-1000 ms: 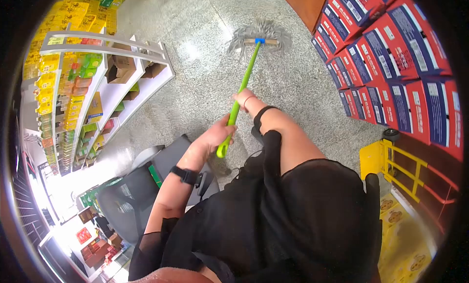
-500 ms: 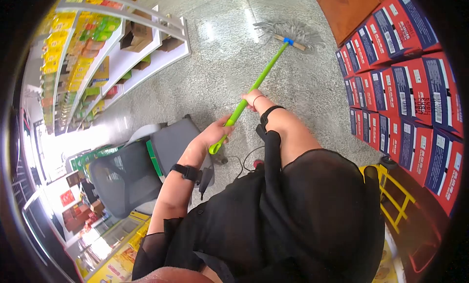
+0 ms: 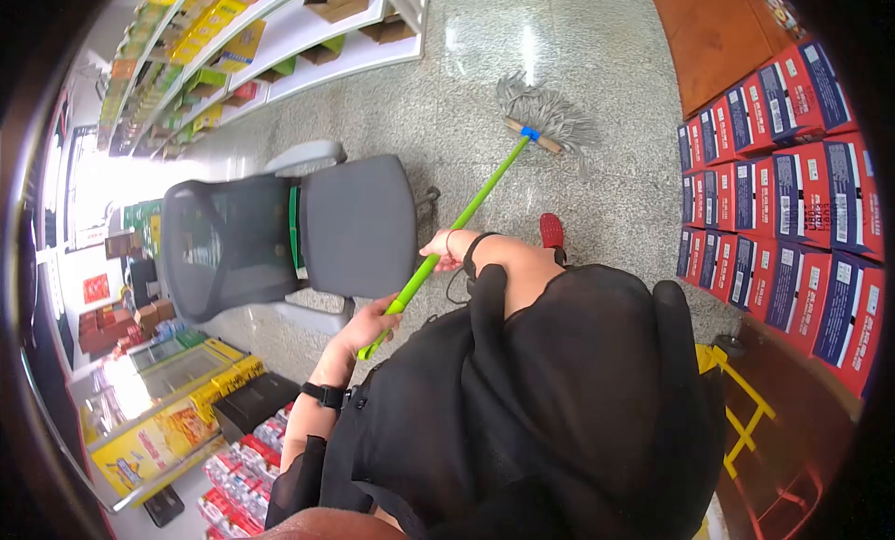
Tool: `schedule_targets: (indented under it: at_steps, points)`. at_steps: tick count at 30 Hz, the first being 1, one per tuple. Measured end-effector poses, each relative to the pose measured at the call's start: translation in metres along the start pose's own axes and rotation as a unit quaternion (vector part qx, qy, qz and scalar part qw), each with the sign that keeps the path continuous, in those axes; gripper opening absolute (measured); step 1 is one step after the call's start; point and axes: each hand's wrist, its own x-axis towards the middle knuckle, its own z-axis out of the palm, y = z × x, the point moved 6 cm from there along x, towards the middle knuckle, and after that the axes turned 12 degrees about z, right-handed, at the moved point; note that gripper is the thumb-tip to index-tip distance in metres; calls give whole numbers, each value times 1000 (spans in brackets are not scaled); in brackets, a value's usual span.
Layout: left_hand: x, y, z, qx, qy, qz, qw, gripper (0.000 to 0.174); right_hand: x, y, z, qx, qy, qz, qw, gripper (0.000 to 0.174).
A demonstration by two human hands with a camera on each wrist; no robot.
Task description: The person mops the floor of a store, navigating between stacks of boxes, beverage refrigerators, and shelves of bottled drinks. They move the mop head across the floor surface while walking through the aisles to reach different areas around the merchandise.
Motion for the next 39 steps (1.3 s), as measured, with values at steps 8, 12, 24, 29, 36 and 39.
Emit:
schedule_targets:
  at_steps: [8, 12, 24, 29, 36, 39]
  points:
    - [-77, -40, -9, -71, 66, -30, 995, 52, 18, -11, 81, -129, -125, 69, 981, 38]
    - [-60, -25, -10, -69, 75, -7, 995, 50, 5, -22, 61, -148, -70, 34, 986, 38]
    - [146, 132, -6, -133, 49, 42, 989, 21, -42, -94, -155, 23, 51, -82, 995, 29]
    - [238, 230, -9, -119, 41, 28, 992, 20, -74, -140, -266, 117, 91, -137, 979, 24]
    - [308, 279, -42, -141, 63, 41, 987, 25, -103, -200, -328, 101, 149, -144, 973, 26]
    - [310, 269, -47, -157, 71, 41, 984, 31, -106, -202, -318, 100, 161, -144, 971, 26]
